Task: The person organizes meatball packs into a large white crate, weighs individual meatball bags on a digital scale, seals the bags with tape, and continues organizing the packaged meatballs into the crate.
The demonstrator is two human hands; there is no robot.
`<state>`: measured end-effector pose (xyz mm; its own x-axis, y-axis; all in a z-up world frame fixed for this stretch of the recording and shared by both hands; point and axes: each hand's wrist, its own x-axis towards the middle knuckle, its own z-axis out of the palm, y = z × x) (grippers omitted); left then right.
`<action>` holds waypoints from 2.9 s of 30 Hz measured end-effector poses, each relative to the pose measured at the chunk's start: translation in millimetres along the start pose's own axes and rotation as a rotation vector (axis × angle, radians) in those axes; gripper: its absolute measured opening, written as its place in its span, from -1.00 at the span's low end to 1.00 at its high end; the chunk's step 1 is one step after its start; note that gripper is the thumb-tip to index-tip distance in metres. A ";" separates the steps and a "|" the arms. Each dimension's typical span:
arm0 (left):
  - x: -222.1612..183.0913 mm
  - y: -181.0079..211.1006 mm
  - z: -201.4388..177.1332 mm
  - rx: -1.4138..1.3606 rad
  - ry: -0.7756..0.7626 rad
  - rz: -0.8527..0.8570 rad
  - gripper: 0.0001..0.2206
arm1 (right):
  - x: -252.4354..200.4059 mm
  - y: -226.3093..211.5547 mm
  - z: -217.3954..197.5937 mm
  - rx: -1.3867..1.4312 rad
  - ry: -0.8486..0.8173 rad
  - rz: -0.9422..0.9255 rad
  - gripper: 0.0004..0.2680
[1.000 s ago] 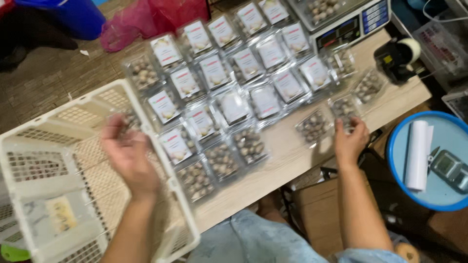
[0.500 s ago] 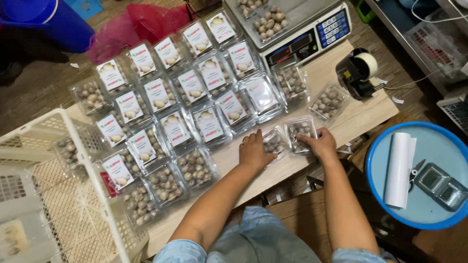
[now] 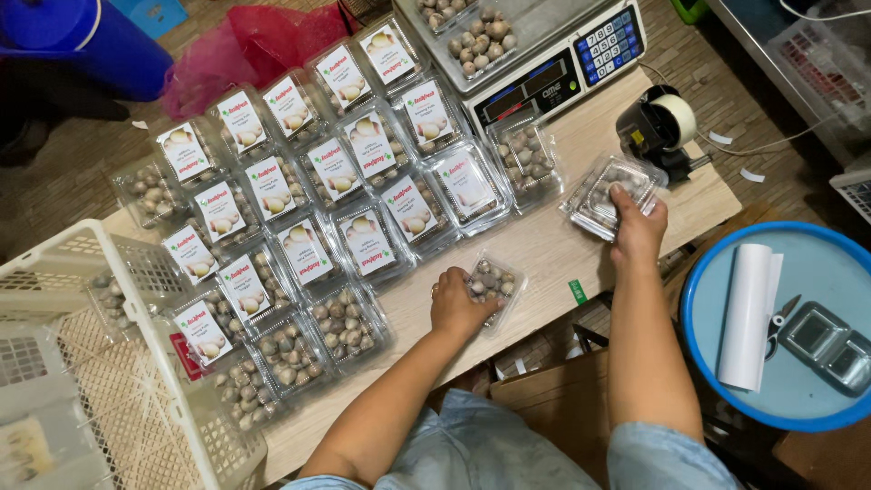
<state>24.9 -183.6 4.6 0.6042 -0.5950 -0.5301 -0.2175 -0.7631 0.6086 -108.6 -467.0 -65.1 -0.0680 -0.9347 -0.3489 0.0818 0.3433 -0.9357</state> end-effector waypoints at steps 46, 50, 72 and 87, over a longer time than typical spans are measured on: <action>-221.5 -198.2 -255.6 -1.382 0.138 0.292 -0.03 | -541.6 -69.3 143.9 -0.319 -1.124 0.117 -0.48; -269.8 -279.8 -340.4 -1.376 0.362 0.157 0.03 | -662.1 -25.9 226.2 -0.425 -1.183 0.184 -0.32; -58.3 -562.7 -473.7 -1.825 0.320 -0.076 -0.37 | -823.8 152.1 387.0 -0.555 -1.224 0.181 -0.32; -68.5 -503.5 -496.7 -0.749 0.577 -0.408 -0.48 | -705.2 107.4 171.2 -0.941 -0.971 -0.918 -0.57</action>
<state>473.8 366.8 27.7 0.8439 0.0368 -0.5352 0.5013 -0.4092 0.7624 118.3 213.2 89.6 0.8958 -0.4241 0.1328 -0.2560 -0.7368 -0.6258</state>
